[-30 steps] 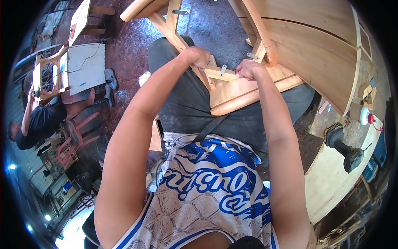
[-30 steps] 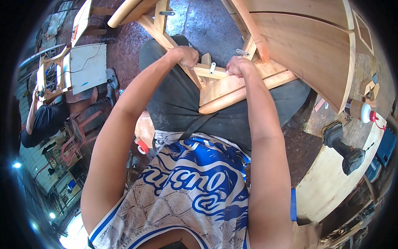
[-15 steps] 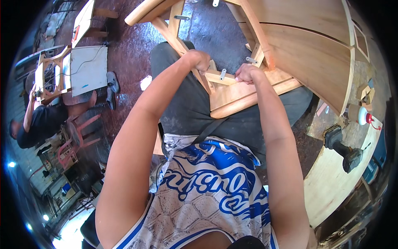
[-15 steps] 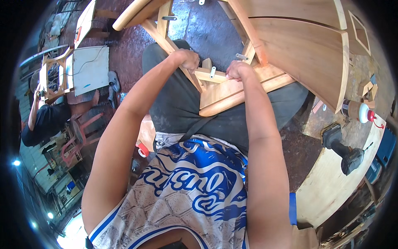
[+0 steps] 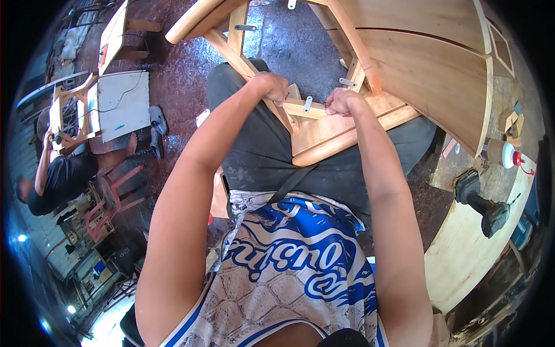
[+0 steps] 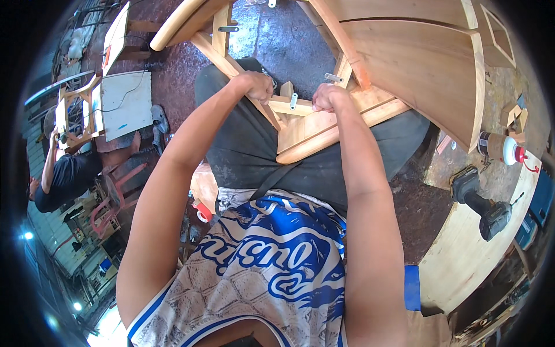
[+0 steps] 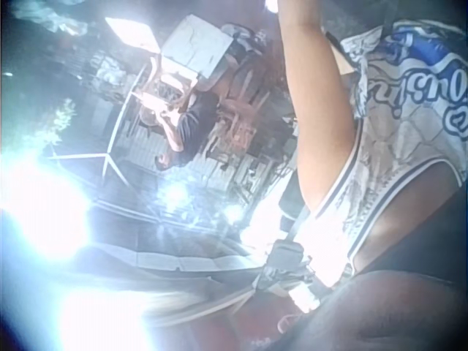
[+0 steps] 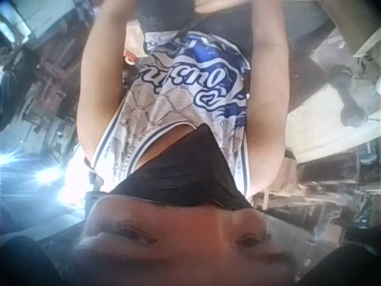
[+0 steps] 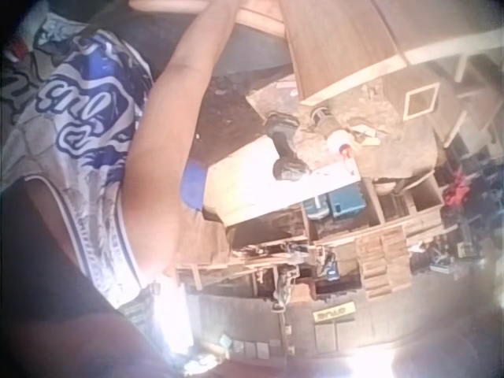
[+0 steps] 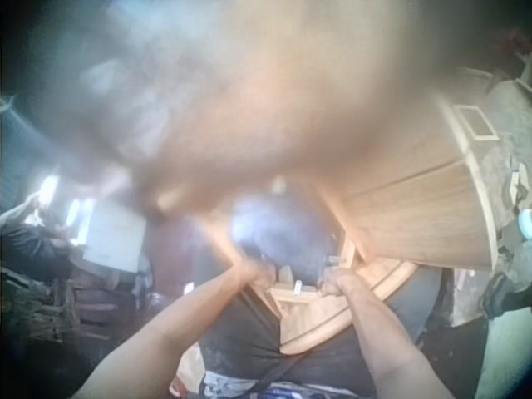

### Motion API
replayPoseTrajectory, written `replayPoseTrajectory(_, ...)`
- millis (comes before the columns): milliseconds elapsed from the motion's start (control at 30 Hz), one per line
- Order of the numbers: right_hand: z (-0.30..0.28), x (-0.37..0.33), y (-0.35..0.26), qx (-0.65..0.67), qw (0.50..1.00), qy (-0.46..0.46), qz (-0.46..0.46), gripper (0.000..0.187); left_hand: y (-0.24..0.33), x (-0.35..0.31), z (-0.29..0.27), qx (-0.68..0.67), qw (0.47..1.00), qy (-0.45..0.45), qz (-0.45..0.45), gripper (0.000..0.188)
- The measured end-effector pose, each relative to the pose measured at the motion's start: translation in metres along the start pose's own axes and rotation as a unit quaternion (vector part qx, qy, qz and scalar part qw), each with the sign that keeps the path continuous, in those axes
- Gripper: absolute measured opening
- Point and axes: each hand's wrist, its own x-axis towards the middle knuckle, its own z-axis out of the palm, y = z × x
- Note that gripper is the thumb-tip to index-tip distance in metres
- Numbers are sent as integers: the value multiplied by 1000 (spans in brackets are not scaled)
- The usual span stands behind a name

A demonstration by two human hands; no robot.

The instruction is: The person assembles wooden chairs by applying glue to wooden blocks and then securing them to the chair frame using a power drill.

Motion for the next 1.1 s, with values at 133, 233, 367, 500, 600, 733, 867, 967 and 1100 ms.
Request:
replayPoseTrajectory(133, -1, 2, 3, -21, 1000, -10, -11, 12, 3, -1, -1, 3, 1000, 10, -6, 40)
replayPoseTrajectory(233, -1, 3, 3, -22, 999, -6, -27, 11, 0, 2, 3, 6, 1000, 15, -10, 38)
replayPoseTrajectory(367, 1, 4, 0, -10, 1000, 11, -9, 24, -10, 11, 12, 8, 1000, 20, -4, 38)
replayPoseTrajectory(500, 0, 6, 3, 7, 1000, -6, 19, 32, -7, 13, 11, -7, 999, 30, -26, 41)
replayPoseTrajectory(600, 4, -1, 3, 40, 999, 27, 11, 29, -3, 7, 8, -18, 999, 38, -14, 40)
replayPoseTrajectory(733, 1, 0, 1, 14, 1000, 22, 3, 34, 8, 5, 26, -6, 978, 208, 26, 55)
replayPoseTrajectory(867, -5, 0, -2, -20, 1000, 4, 22, 24, 73, 6, 61, -152, 866, 469, 84, 59)
replayPoseTrajectory(967, -1, 10, -2, -61, 998, -3, -13, 23, 87, 21, 88, -173, 848, 502, -12, 62)
replayPoseTrajectory(1100, 2, 8, 4, -53, 998, 25, -8, 31, 92, 15, 77, -197, 897, 394, -28, 65)
